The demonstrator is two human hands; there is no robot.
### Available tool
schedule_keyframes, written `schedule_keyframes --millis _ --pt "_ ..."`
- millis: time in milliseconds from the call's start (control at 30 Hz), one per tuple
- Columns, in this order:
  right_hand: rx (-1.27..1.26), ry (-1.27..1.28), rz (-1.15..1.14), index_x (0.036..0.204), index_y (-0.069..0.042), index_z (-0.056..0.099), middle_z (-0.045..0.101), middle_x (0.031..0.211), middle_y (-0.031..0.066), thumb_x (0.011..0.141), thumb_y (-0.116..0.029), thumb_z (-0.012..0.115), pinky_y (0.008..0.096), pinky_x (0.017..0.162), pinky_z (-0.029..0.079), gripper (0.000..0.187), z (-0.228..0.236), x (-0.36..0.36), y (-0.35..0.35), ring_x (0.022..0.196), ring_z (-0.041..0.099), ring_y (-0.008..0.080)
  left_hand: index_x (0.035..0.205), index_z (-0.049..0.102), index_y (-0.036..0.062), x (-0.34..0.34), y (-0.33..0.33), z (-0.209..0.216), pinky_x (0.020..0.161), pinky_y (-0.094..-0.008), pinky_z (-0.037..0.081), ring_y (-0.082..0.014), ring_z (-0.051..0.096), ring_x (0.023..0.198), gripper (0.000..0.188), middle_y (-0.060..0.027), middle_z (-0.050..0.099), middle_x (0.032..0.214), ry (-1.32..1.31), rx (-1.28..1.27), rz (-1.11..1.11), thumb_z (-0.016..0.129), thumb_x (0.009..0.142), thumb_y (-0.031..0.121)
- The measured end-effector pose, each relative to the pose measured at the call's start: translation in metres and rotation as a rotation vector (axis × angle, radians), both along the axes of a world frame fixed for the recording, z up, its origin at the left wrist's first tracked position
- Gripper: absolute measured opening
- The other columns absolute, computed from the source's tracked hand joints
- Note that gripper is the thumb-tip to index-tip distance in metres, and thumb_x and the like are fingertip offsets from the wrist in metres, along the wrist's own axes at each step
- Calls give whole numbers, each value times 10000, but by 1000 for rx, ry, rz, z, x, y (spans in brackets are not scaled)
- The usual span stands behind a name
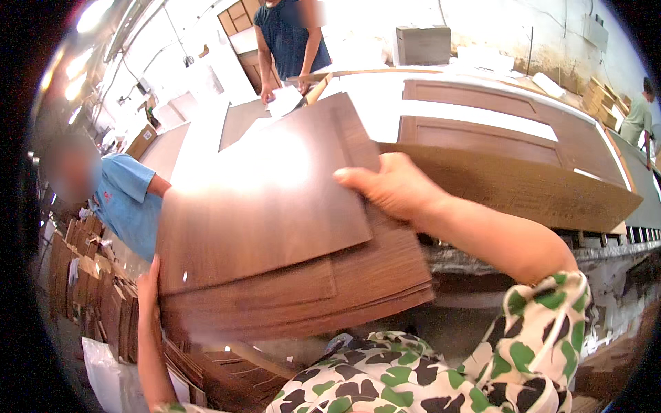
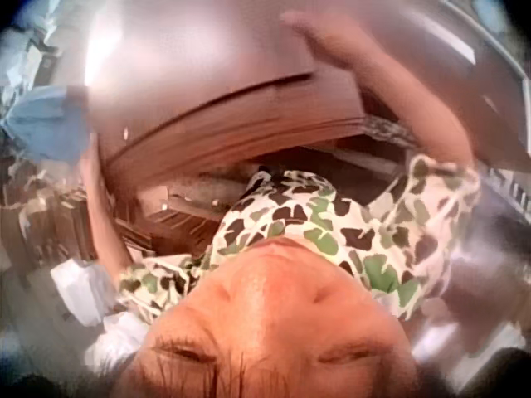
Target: The person picks up large, dark brown wooden panels from a pile and stacks them onto a workbench. They also handle white foam sheets, placing them between the wooden panels for protection. Other workers are visible in the background moving boxes and materials.
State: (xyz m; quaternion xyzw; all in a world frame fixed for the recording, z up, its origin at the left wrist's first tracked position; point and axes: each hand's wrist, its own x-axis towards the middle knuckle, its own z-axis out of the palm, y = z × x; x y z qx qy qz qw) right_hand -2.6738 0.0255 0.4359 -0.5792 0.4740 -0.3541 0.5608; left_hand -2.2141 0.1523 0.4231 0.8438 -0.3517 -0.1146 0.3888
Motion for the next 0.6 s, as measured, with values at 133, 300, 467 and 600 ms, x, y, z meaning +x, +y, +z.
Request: schedule_keyframes --millis 133,300,467,600 --pt "-81 108 -219 876 53 624 604 718 101 759 -424 651 260 586 463 492 7 -114 -62 621 576 150 984 600 -120 -57 -131 39 713 -282 445 -171 573 823 635 -127 622 925 12 34 -225 655 760 472" --pt "-190 198 -352 957 90 620 632 838 148 776 -509 571 294 668 456 628 1 -215 -132 733 588 197 924 611 -125 -140 -285 39 631 -338 475 -223 614 745 766 -183 627 884 57 15 -436 691 635 580" --pt "-230 592 -587 953 109 621 615 952 199 777 -547 531 348 807 429 685 -5 -292 -182 887 568 260 1012 561 -156 -219 -405 -4 814 -369 463 -338 606 945 855 -271 603 1007 48 28 -606 643 640 609" --pt "-162 705 -632 816 96 631 616 798 143 790 -529 528 329 724 440 633 -18 -275 -211 751 557 216 1005 578 -136 -233 -437 -24 750 -354 476 -313 620 876 825 -235 617 983 -9 103 -575 661 650 604"
